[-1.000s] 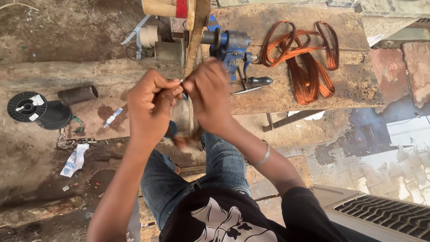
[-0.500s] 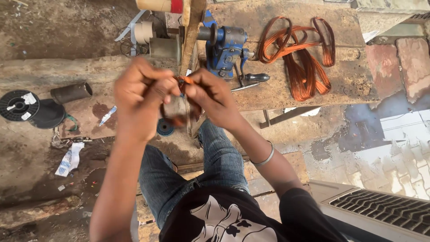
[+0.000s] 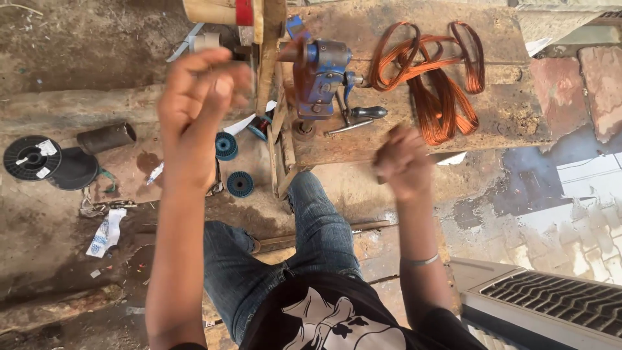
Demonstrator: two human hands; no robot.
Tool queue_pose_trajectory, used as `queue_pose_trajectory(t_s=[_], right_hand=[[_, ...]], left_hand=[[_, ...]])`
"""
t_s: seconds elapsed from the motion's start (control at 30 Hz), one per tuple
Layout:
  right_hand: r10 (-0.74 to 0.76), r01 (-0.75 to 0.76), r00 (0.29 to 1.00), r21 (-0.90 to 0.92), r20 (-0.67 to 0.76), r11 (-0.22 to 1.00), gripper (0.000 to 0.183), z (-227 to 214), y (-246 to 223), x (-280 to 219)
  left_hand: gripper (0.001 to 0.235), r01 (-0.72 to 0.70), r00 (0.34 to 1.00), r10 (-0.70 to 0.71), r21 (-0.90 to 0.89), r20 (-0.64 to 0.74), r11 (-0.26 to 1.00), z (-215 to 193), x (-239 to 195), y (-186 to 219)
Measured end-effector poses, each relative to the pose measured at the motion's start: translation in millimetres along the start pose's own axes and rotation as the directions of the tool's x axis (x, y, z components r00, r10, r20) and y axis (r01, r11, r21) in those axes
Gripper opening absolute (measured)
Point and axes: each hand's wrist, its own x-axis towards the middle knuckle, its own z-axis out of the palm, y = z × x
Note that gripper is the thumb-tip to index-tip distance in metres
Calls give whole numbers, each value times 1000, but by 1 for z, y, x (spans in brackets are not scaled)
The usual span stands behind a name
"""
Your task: Manually wind copper wire onto a wooden jig using a hand-cranked machine to create motor coils.
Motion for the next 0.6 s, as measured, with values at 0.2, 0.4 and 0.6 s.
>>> queue_pose_trajectory(t_s=[0.2, 0.4, 0.6], right_hand=[[-352, 355, 790, -93, -502, 930, 25, -45, -86, 45], [-951, -565, 282, -823, -129, -55, 55, -262, -28, -5], [-262, 42, 935, -808, 239, -588, 34, -63, 43, 65]], left_hand=[[41, -146, 758, 324, 337, -567, 930, -11, 24, -44], [51, -449, 765, 644, 744, 34, 494, -40, 54, -108], [62, -309, 947, 321, 278, 4, 909, -22, 64, -45]])
